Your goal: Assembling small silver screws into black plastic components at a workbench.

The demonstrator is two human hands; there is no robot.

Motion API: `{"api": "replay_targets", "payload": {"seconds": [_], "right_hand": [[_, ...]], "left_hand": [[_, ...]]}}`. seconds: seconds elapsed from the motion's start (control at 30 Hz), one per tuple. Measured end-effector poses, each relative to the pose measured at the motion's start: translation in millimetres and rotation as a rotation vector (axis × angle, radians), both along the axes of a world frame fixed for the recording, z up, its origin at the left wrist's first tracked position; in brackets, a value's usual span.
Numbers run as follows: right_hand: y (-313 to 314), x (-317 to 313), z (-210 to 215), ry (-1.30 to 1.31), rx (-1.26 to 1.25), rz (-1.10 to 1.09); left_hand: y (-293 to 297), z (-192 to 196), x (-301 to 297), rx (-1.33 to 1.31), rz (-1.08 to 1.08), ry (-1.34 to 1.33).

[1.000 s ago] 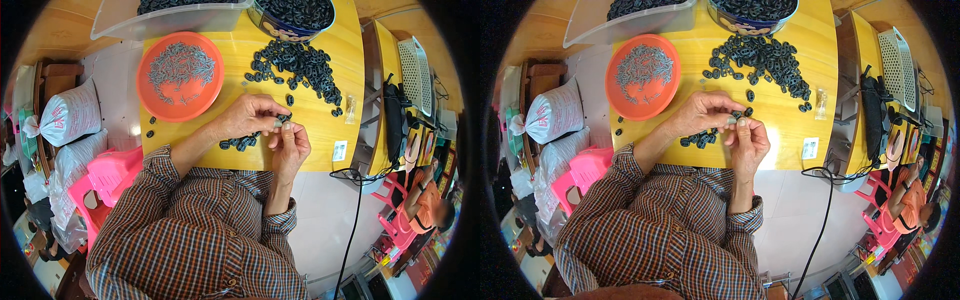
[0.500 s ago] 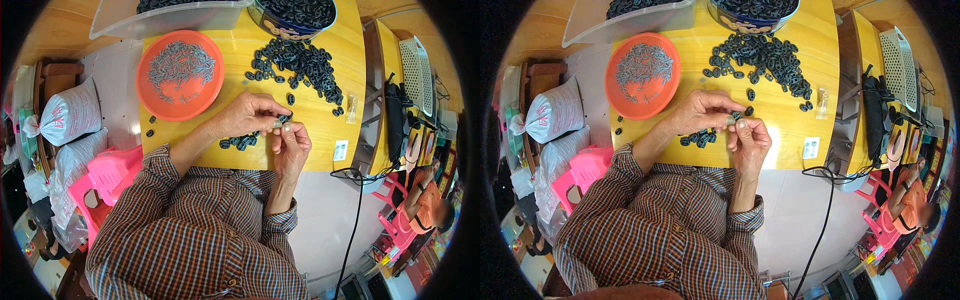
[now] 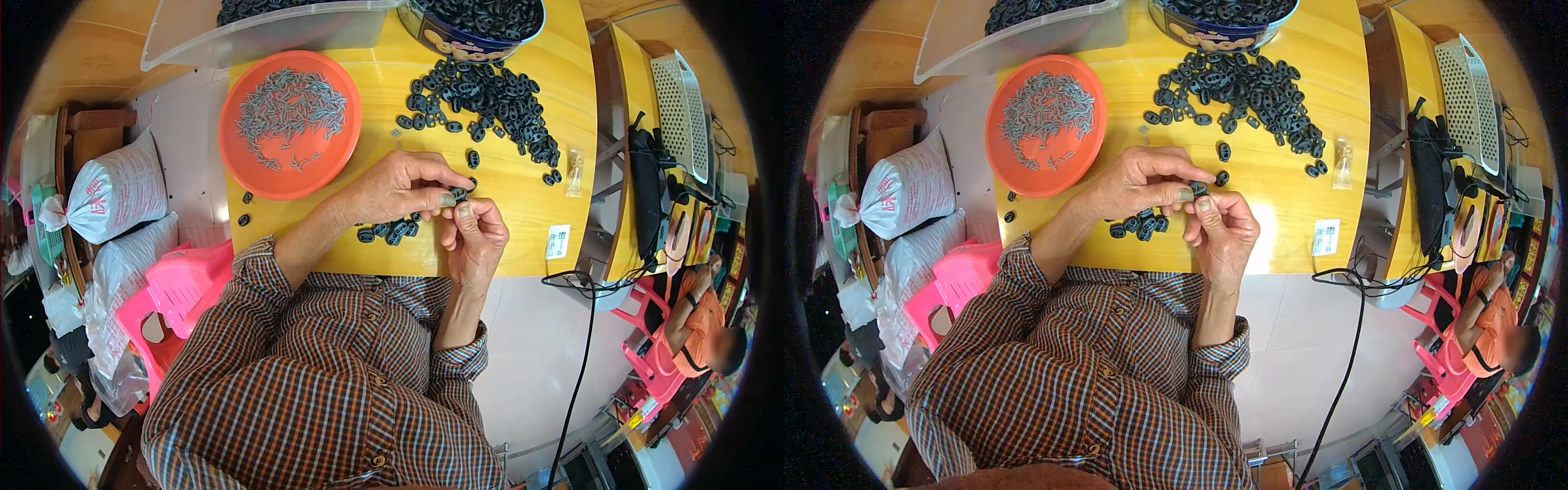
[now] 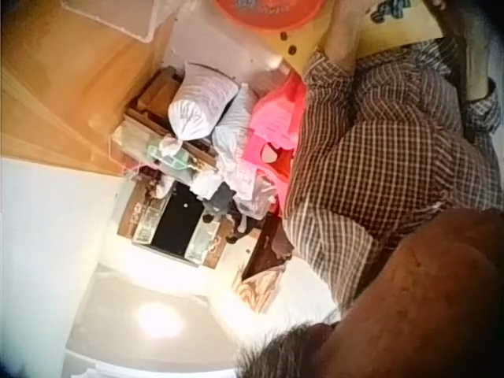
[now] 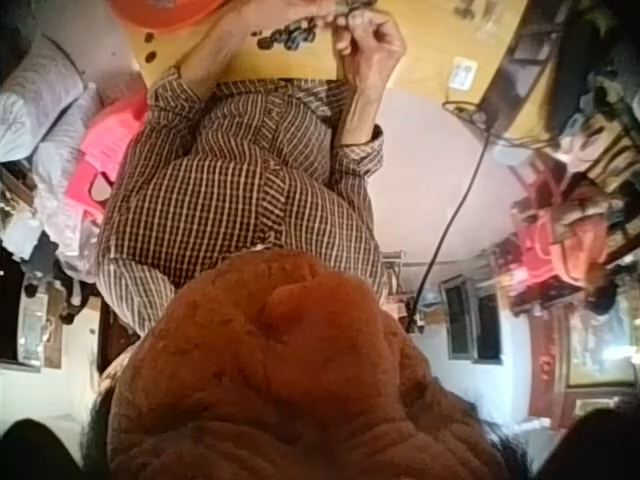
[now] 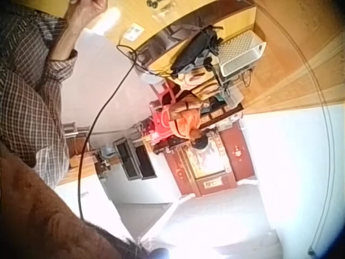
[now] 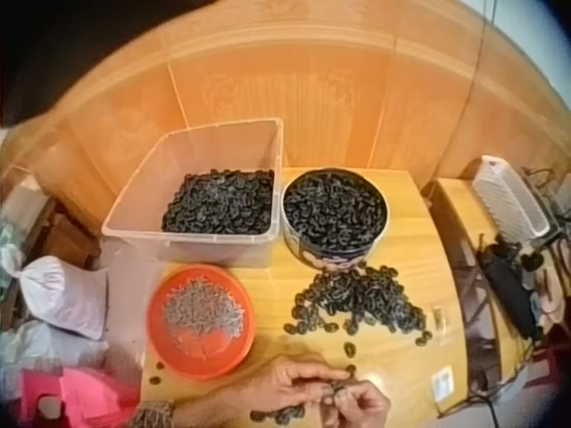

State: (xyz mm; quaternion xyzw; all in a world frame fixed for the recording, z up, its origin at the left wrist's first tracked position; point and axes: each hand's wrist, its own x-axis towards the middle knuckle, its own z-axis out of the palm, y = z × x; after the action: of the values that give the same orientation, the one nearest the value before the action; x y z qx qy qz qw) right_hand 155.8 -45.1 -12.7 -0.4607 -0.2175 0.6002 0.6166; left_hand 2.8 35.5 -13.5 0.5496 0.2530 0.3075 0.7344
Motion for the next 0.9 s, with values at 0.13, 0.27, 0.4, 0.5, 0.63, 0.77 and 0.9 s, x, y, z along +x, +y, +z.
{"api": "replay_targets", "payload": {"seconds": [0.13,0.27,0.4,0.5,0.63,0.77,0.9], "right_hand": [[0,-3,4,-0.021,0.011,-0.002],[1,-5,5,-0.039,-0.006,-0.024],[0,-5,4,-0.008,0.006,-0.023],[1,-6,4,0.012,0.017,-0.03],[0,-6,3,0.026,0.043,-0.027],[0,-4,0,0.041,0.026,-0.05],[-2,0,-7,0.054,0.036,-0.035]], "left_hand": [[-2,5,2,-0.044,0.006,0.001],[-1,1,3,-0.01,0.014,0.019],[-1,4,4,-0.027,0.029,0.038],[-2,3,5,-0.047,0.046,0.004],[-2,3,4,-0.041,0.031,0.029],[-2,5,3,-0.041,0.022,0.0],[-2,3,4,-0.061,0.015,-0.013]]}}
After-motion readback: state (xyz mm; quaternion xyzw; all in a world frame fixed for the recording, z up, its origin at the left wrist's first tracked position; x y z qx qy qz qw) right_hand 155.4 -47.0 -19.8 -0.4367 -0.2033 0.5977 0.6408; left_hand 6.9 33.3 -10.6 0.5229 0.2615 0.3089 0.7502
